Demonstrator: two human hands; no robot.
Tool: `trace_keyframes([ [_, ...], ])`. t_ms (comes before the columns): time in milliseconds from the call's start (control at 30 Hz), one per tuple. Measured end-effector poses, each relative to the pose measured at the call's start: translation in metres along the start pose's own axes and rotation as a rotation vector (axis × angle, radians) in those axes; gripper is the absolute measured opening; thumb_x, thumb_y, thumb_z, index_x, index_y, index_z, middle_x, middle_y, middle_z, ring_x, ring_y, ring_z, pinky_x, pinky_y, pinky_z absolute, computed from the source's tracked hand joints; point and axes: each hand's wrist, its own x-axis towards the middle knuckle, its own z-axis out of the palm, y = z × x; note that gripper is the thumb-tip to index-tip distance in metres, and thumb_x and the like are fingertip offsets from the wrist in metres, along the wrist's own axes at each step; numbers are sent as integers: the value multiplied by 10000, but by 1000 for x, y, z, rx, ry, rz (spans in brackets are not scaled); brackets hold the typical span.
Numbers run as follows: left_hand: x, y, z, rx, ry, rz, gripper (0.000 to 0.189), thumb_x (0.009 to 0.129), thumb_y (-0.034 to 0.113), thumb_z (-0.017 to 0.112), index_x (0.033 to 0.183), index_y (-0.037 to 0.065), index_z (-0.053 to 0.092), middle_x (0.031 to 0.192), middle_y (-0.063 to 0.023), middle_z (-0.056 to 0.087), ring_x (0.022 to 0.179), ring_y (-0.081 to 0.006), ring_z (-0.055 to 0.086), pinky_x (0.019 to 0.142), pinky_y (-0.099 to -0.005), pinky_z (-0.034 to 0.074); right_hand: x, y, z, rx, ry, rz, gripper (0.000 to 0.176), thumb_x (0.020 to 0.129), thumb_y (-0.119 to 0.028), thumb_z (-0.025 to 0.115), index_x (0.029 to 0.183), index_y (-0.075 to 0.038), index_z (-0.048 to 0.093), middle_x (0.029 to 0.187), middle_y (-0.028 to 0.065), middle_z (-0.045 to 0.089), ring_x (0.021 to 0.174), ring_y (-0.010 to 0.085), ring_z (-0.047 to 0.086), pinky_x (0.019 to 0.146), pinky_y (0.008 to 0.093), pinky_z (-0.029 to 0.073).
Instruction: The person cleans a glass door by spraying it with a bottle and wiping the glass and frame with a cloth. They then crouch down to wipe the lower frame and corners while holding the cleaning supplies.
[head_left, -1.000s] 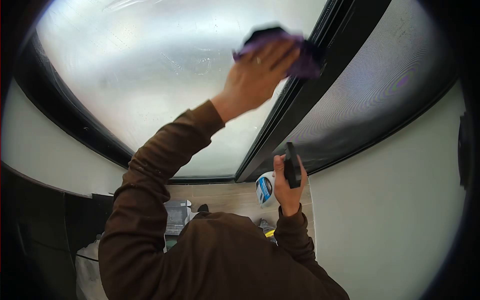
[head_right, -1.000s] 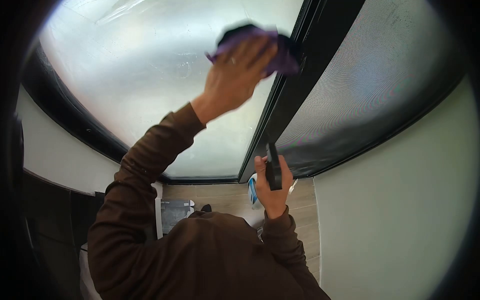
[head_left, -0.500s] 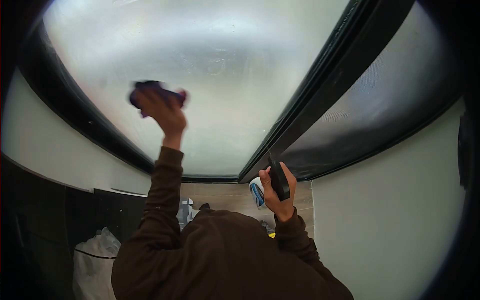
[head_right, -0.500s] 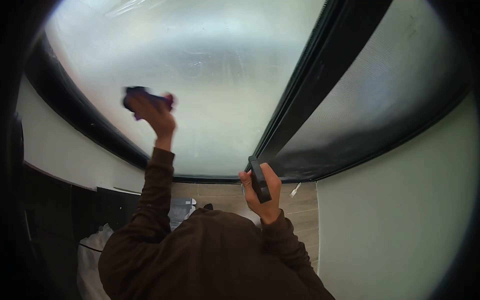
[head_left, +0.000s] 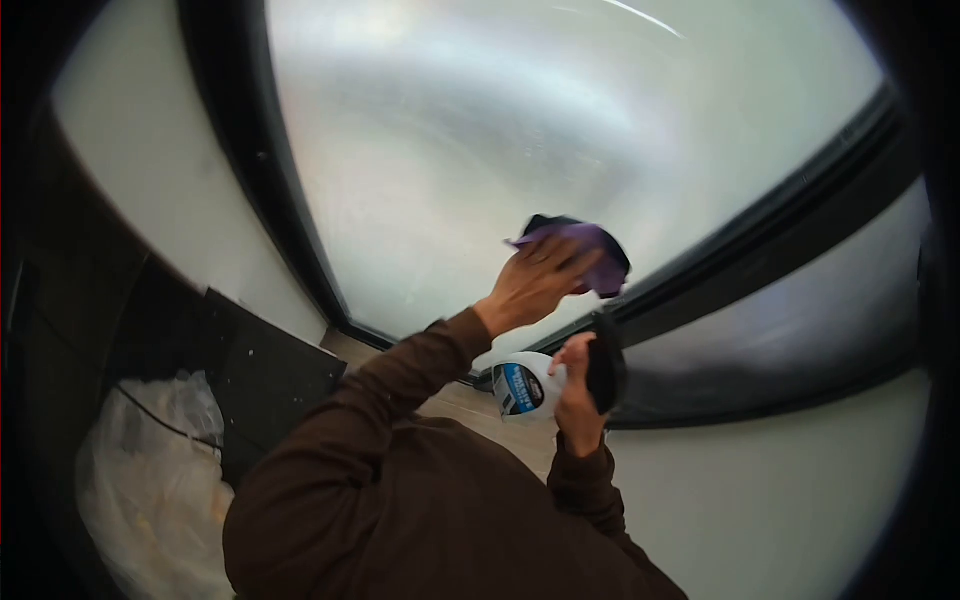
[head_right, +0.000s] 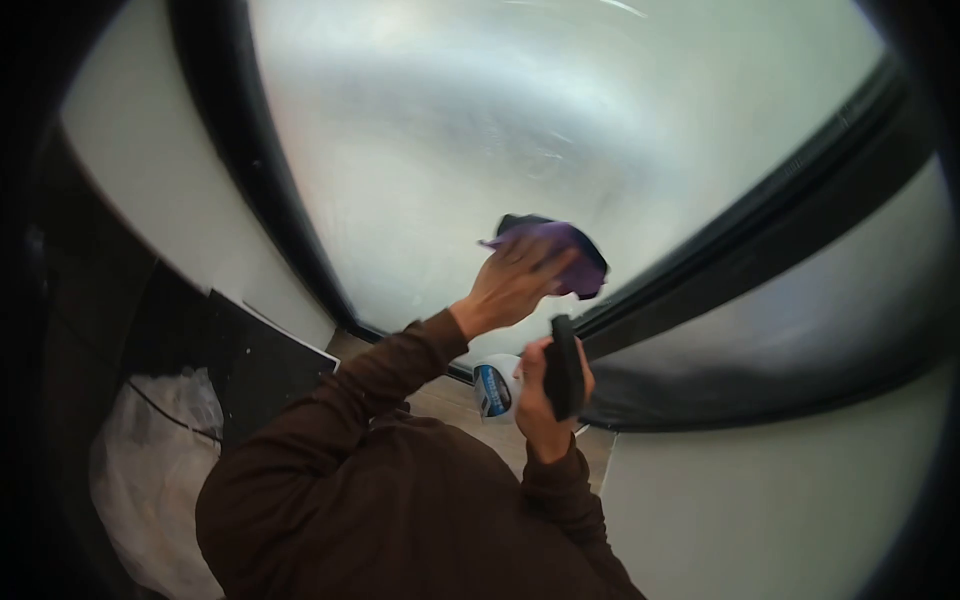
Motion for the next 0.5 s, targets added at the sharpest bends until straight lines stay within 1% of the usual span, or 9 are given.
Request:
trace_keyframes([
  [67, 43, -20, -27, 144, 128, 115, 552, 861, 335, 691, 1385, 221, 559, 1427, -87, 501, 1315, -293, 470, 1037, -457, 427, 7, -1, -8, -29, -21, -76, 219, 985, -210, 653, 931, -5, 596, 742, 26, 565, 647, 118, 566, 603, 259, 439],
  [133, 76, -33, -87, 77, 286, 17, 594, 878, 328, 673, 1429, 172, 519, 1427, -185, 480, 1320, -407, 438, 1097, -537, 341, -16, -11, -10, 30, 7, -112, 248, 993, -236, 643, 944, 2, 595, 782, 45, 567, 664, 125, 571, 609, 260, 440],
  [167, 87, -43, -114, 132, 427, -107, 610, 926, 312, 632, 1471, 102, 459, 1516, -255, 376, 1408, -466, 328, 1151, -561, 261, -34, -23, -13, 54, 46, -140, 263, 996, -250, 638, 951, 5, 594, 803, 55, 568, 672, 128, 573, 613, 261, 440],
  [233, 87, -105, -148, 63, 779, -297, 630, 1040, 336, 478, 1552, 25, 286, 1633, -260, 137, 1525, -429, 52, 1225, -512, 36, -45, -24, -20, 81, 70, -78, 300, 1000, -284, 631, 957, 10, 594, 830, 63, 570, 682, 132, 576, 614, 261, 440],
  [267, 75, -139, -152, 462, 986, -398, 554, 1056, 340, 441, 1485, -4, 370, 1484, -245, 421, 1340, -361, 464, 1098, -453, 383, -44, -17, -22, 94, 74, -38, 319, 1001, -302, 628, 960, 13, 595, 844, 67, 570, 687, 134, 577, 615, 261, 440],
  [367, -3, -201, -132, -476, 1348, -621, 166, 1021, 281, 486, 990, 123, 527, 783, 26, 504, 590, -70, 445, 467, -220, 334, -31, 6, -28, 24, 16, 32, 349, 1018, -346, 593, 957, -3, 587, 861, 61, 556, 659, 133, 562, 607, 263, 445],
  [433, -99, -252, -54, -925, 1544, -986, 179, 1023, 331, 441, 939, 196, 522, 798, 70, 521, 723, -62, 478, 730, -229, 392, -26, 11, -30, -8, -5, 53, 364, 1022, -362, 586, 946, -6, 590, 850, 58, 560, 632, 133, 555, 590, 261, 443],
  [467, -124, -246, -26, -999, 1684, -1318, 220, 1010, 361, 484, 971, 144, 486, 852, -5, 556, 753, -142, 538, 684, -309, 448, -23, 13, -29, -6, -12, 72, 364, 1022, -363, 586, 943, -7, 590, 849, 57, 560, 631, 131, 554, 591, 259, 441],
  [500, -128, -222, 2, -811, 1592, -1560, 310, 1012, 401, 492, 1124, 112, 489, 1053, -69, 561, 958, -208, 540, 829, -366, 439, -20, 15, -28, -4, -21, 90, 365, 1021, -363, 587, 941, -8, 590, 849, 57, 559, 631, 130, 553, 591, 258, 439],
])
